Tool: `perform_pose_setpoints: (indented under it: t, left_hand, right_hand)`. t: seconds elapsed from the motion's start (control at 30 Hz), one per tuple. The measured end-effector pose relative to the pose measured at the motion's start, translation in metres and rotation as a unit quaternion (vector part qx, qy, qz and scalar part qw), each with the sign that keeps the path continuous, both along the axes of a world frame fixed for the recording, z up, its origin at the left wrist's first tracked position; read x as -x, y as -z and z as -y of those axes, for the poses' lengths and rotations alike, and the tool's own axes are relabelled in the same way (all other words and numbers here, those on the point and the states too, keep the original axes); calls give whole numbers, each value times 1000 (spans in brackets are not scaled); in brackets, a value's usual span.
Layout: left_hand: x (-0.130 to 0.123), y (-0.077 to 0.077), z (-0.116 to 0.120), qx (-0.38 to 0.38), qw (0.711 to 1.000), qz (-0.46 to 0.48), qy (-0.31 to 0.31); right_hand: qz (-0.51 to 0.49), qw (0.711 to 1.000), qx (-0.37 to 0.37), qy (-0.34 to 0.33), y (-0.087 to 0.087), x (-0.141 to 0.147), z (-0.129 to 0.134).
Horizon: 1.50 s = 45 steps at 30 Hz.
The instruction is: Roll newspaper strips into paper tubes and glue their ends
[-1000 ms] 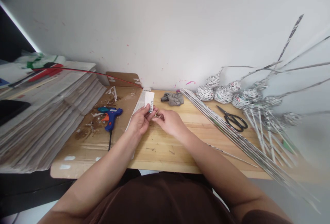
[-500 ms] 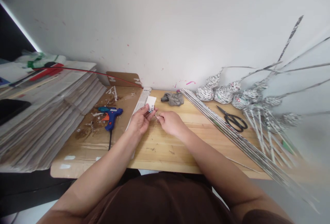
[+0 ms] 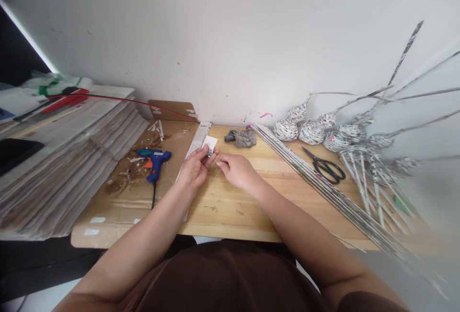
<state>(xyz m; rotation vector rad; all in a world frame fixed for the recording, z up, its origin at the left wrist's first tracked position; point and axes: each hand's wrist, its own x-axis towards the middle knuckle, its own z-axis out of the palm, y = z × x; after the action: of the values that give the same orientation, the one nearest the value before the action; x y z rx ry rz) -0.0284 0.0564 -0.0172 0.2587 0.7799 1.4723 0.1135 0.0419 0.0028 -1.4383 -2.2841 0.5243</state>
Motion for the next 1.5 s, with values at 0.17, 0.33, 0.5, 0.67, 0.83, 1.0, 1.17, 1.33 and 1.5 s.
perform_pose_setpoints:
  t: [0.17, 0.33, 0.5, 0.67, 0.83, 1.0, 1.17, 1.33, 1.5]
  left_hand:
    - [1, -1, 0, 3, 1000, 4, 2]
    - [2, 1, -1, -1, 1000, 0, 8]
    - [2, 2, 0, -15, 1000, -9, 21]
    - [0, 2, 1, -26, 999, -21, 29]
    - [0, 0, 1, -19, 999, -19, 33]
    - [1, -1, 1, 0, 1000, -10, 18]
    - [1, -1, 0, 3, 1000, 3, 12]
    - [2, 0, 0, -2, 1000, 10, 9]
    - [4, 1, 1, -3, 1000, 5, 31]
  right_hand:
    - [-3, 999, -28, 27, 0, 0, 0]
    - [-5, 1000, -17, 6, 0, 0, -1]
    - [-5, 998, -51, 33, 2, 1, -1]
    - [13, 1000, -18, 16, 1, 0, -2]
    - [-8, 999, 32, 8, 1, 0, -3]
    - [-24, 999, 31, -7, 0, 1, -2]
    - [4, 1000, -20, 11, 0, 2, -1]
    - [-5, 1000, 16, -11, 0, 2, -1]
    - [-3, 999, -39, 30, -3, 1, 2]
